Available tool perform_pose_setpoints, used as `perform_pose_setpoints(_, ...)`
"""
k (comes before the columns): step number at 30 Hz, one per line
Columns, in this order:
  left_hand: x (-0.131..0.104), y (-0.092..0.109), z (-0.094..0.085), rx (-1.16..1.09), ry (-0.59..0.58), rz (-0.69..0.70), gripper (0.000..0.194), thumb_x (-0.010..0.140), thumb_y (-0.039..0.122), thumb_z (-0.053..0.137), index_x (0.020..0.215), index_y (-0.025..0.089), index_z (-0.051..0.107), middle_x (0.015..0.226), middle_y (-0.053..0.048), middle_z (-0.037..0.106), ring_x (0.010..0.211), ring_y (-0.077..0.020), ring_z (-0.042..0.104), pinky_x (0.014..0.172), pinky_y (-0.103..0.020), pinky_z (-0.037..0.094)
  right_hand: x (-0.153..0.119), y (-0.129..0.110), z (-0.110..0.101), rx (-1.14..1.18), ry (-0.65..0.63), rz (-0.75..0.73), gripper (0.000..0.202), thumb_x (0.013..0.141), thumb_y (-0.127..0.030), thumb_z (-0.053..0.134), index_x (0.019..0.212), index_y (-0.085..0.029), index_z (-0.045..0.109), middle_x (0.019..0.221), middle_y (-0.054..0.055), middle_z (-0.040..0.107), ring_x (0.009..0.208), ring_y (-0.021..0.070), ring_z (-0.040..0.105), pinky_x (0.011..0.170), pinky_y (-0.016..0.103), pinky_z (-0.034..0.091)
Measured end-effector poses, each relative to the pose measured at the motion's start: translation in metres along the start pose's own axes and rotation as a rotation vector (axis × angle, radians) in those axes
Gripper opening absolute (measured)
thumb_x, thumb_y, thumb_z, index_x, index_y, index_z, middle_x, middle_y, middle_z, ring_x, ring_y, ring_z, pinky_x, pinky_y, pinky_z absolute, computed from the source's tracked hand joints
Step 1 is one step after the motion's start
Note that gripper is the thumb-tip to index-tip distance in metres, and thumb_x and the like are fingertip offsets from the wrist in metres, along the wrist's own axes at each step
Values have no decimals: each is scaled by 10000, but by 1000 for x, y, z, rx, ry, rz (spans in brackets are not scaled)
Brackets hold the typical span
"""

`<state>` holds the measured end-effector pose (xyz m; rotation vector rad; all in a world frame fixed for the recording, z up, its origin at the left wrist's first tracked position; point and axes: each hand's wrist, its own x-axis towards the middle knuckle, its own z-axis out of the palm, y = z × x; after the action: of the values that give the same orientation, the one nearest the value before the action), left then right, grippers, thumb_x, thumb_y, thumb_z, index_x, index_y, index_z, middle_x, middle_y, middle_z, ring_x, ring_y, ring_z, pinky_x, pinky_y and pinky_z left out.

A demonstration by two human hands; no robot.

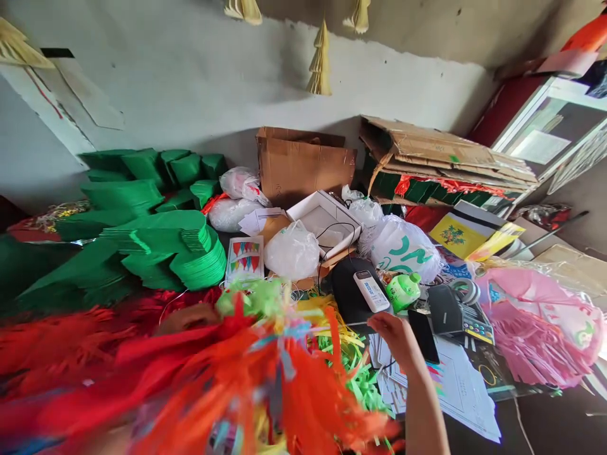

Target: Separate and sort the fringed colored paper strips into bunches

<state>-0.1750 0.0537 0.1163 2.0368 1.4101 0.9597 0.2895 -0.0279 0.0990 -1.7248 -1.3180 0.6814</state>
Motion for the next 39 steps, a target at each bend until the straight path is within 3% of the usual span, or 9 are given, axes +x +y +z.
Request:
perform_pose_setpoints(3, 20, 1, 13, -58, -113, 43, 232, 771, 377, 597, 742, 194, 737, 730, -29, 722, 683, -191, 658, 644, -279, 530, 21, 0, 14, -97, 120, 21, 451, 664, -645, 679, 653, -194, 668, 548, -6, 552, 514, 135, 440, 498, 249, 330)
perform_pose_setpoints(6, 26, 2, 16, -119, -124, 49, 238, 822, 375, 591, 764, 191, 730, 776, -41, 723, 715, -181, 653, 657, -258, 508, 23, 3, 11, 59, 189, -56, 459, 739, -649, 621, 754, -193, 666, 621, 3, 572, 539, 134, 451, 506, 247, 348)
perform_pose_setpoints(12, 25, 2, 22, -136, -202, 83, 180, 788, 328, 615, 770, 192, 733, 784, -47, 732, 774, -212, 665, 733, -301, 515, 23, 9, 5, 14, 168, -35, 457, 644, -641, 718, 651, -186, 672, 550, -1, 544, 514, 142, 455, 491, 254, 342)
perform_pose_setpoints(17, 29, 8, 26, -257, -268, 50, 172, 795, 317, 619, 772, 187, 729, 787, -50, 729, 746, -202, 658, 680, -279, 516, 25, 11, 11, 85, 219, -70, 486, 754, -666, 585, 767, -188, 670, 595, 11, 551, 489, 135, 415, 470, 262, 332)
perform_pose_setpoints(21, 36, 8, 28, -197, -226, -28, 215, 782, 370, 637, 725, 182, 725, 710, -27, 712, 686, -186, 639, 622, -245, 487, 30, 15, 14, -17, 223, -33, 403, 663, -585, 714, 660, -183, 686, 530, -9, 553, 482, 128, 418, 466, 247, 310)
perform_pose_setpoints(25, 42, -6, 39, -306, -195, -65, 293, 833, 441, 591, 824, 181, 725, 825, -33, 732, 785, -193, 655, 735, -266, 504, 35, 24, 24, 13, 306, -25, 477, 710, -641, 623, 743, -171, 700, 643, 18, 630, 559, 152, 496, 507, 242, 360)
perform_pose_setpoints(29, 41, -20, 53, -233, -203, -80, 302, 774, 465, 650, 762, 168, 711, 612, 9, 629, 586, -151, 559, 583, -240, 451, 32, 30, 28, 31, 285, -15, 471, 629, -648, 697, 653, -178, 669, 531, 0, 566, 500, 146, 462, 473, 248, 343)
perform_pose_setpoints(33, 41, -17, 49, -341, -188, -91, 324, 837, 474, 599, 934, 179, 692, 698, 16, 622, 616, -135, 537, 569, -217, 420, 27, 24, 19, 104, 254, -49, 515, 749, -693, 574, 756, -186, 659, 572, 4, 549, 486, 134, 438, 464, 254, 346)
perform_pose_setpoints(39, 54, -12, 41, -284, -269, -79, 320, 838, 477, 606, 850, 168, 690, 746, -5, 633, 683, -150, 531, 638, -236, 413, 38, 16, 16, 67, 240, -36, 459, 664, -632, 707, 695, -176, 661, 587, 4, 568, 533, 136, 445, 487, 242, 343)
